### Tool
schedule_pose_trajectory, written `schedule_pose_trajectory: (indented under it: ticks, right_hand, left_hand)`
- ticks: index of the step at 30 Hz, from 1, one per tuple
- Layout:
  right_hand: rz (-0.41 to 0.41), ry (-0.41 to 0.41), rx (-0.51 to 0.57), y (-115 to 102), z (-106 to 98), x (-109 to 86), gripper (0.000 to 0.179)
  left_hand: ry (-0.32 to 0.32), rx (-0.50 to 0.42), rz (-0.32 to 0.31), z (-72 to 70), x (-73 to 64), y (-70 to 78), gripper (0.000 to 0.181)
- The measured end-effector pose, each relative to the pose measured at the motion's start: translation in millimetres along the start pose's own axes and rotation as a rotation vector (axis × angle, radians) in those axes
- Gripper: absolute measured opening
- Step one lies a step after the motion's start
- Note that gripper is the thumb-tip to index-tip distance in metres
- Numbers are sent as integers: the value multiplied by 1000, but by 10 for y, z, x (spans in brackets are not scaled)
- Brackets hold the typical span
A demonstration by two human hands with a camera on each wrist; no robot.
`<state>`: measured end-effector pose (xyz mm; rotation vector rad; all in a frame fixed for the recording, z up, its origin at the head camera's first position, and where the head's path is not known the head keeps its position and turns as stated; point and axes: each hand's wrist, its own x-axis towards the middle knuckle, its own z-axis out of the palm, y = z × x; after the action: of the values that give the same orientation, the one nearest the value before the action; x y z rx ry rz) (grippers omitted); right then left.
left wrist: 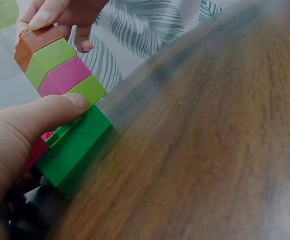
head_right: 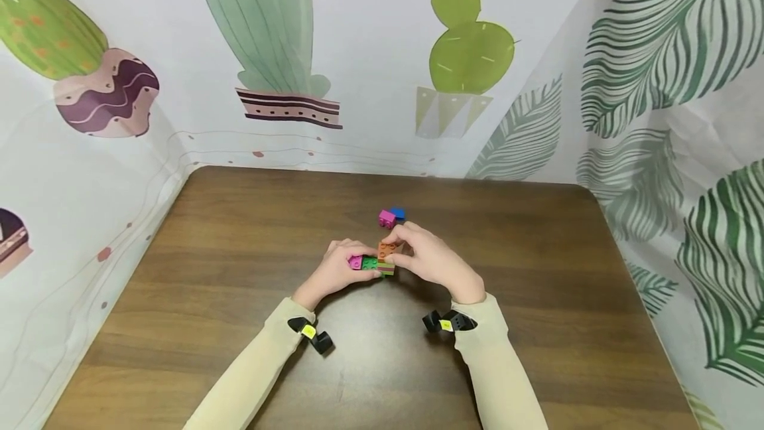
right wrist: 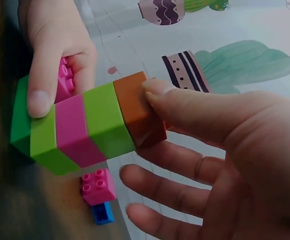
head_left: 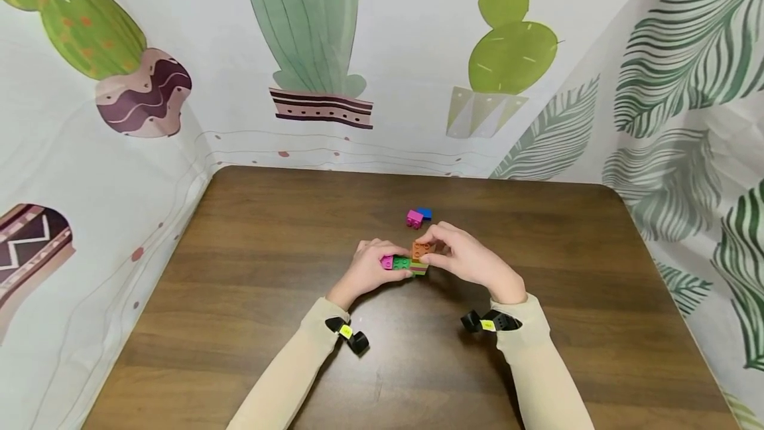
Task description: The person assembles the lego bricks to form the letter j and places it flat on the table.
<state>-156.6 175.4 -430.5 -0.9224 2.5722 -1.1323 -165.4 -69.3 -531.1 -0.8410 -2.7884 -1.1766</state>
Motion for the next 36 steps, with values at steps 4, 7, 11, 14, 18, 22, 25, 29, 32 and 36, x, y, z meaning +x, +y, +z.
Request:
schedule_pose_trajectory:
  ticks: [4,7,11,14,18,22,25,29,32,36]
  right_hand:
    - [-7,9,36,48,-1,-13,25]
    - [-20,12,70,106,-10,-3,23]
    - [5,64,147,238,-44,21,20]
    - [62,150,138,402,-39,47,20]
    - [123,200,50,594,3,124,21]
    - [99,224,-36,685,36,245,20]
    - [86,249,-95,717,49,335,21]
    - [100,239,-160,747,72,440,25]
    - [92,202,-202,747,89,502,30]
    - [35,135,-269,713,104,568,40]
  left_hand:
    - [-10,-5,-2,7,11,1,41]
    - [-15,-7,-10,11,13,7,40]
    - [-14,-10,-22,8,17,19,40]
    - [-12,-11,-23,10,19,23,40]
    - [-13,-8,-24,16,13,16,40]
    - [-14,-9,-33,10,7,10,40]
    - [-7,-21,-25,4,3,13,39]
    - [1,-25,-15,6,-5,15,39]
    - [1,-13,-15,6,-11,18,39]
    - [0,-2,-15,-1,-10,26,39]
